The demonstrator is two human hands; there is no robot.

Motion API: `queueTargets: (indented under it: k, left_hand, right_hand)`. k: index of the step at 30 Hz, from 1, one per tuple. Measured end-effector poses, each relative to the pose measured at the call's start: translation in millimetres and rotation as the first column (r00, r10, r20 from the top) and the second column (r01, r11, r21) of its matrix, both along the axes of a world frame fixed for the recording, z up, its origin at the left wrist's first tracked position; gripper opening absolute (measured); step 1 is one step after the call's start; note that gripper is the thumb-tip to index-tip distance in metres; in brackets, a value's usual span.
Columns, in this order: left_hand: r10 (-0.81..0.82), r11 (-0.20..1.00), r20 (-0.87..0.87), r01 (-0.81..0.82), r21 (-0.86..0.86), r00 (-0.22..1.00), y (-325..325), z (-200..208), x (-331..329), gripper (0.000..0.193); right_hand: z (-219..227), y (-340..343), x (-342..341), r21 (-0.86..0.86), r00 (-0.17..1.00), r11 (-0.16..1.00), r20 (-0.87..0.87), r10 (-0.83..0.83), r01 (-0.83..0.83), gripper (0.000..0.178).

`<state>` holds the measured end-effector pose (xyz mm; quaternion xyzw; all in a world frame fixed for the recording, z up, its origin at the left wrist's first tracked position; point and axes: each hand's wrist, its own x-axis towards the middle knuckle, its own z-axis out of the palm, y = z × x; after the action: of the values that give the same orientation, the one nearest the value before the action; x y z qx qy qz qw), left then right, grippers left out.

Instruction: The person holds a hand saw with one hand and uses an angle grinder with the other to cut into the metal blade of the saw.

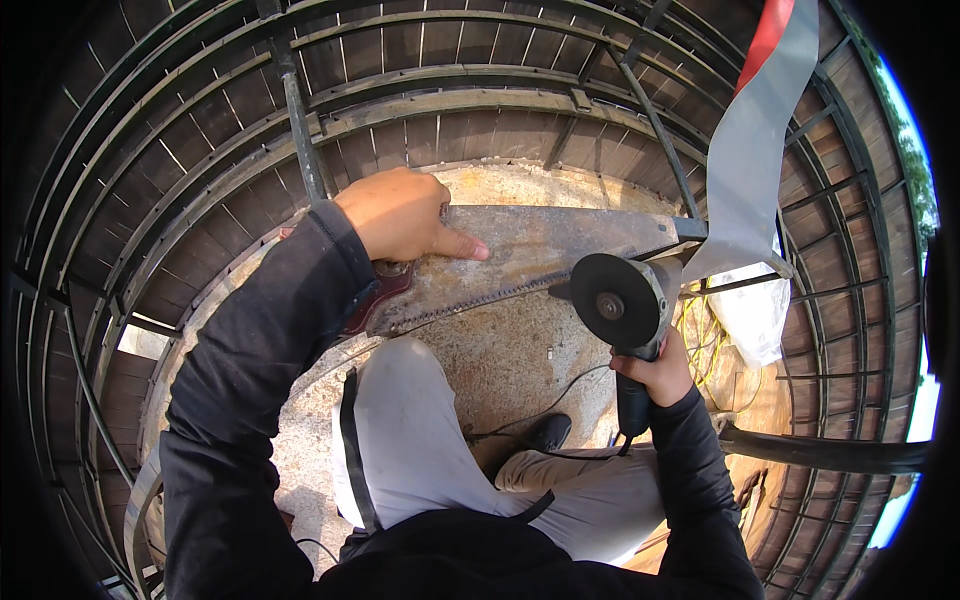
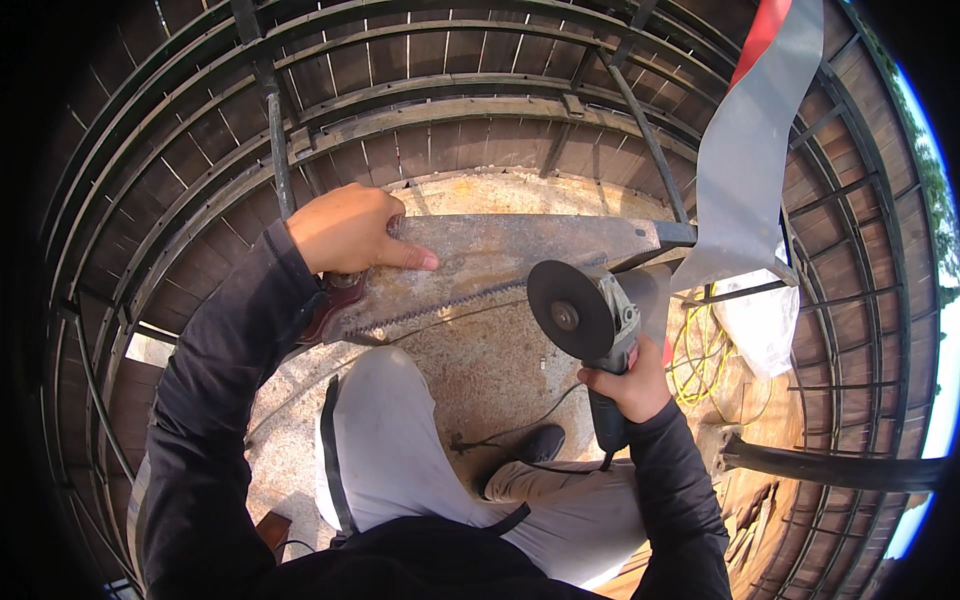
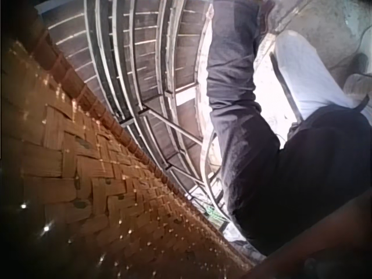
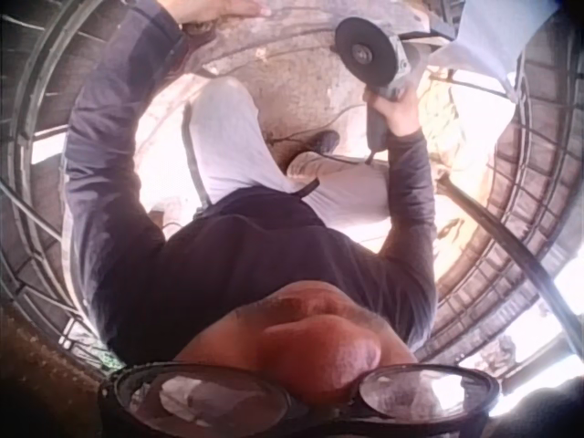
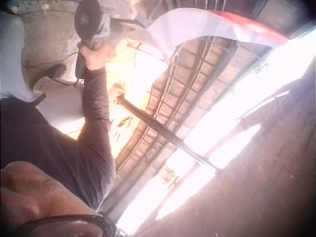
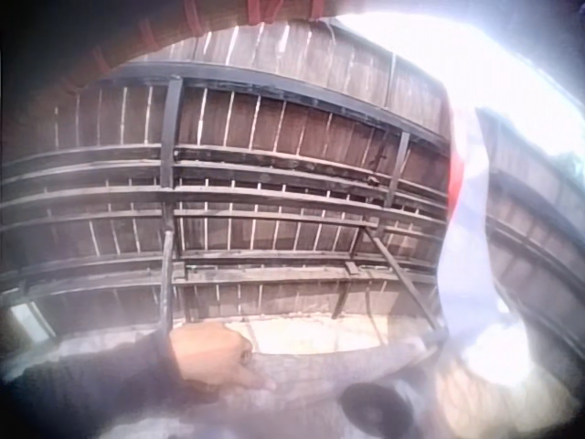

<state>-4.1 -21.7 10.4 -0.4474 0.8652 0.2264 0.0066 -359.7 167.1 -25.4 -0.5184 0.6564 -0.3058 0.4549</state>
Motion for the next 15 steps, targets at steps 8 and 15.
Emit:
queueTargets:
  k: [8, 15]
  left_hand:
    - [0.006, 1.000, 0.016, -0.006, 0.004, 1.000, -1, -2, -1, 0.087]
    - [0.002, 1.000, -0.004, -0.002, -0.008, 1.000, 1, 1, 0, 0.083]
  right_hand:
    - [2, -1, 8, -0.067, 1.000, 0.998, 0.023, -0.009, 0.010, 0.022]
    - [-2, -1, -1, -0.011, 0.999, 1.000, -0.018, 0.028, -0.028, 0.041]
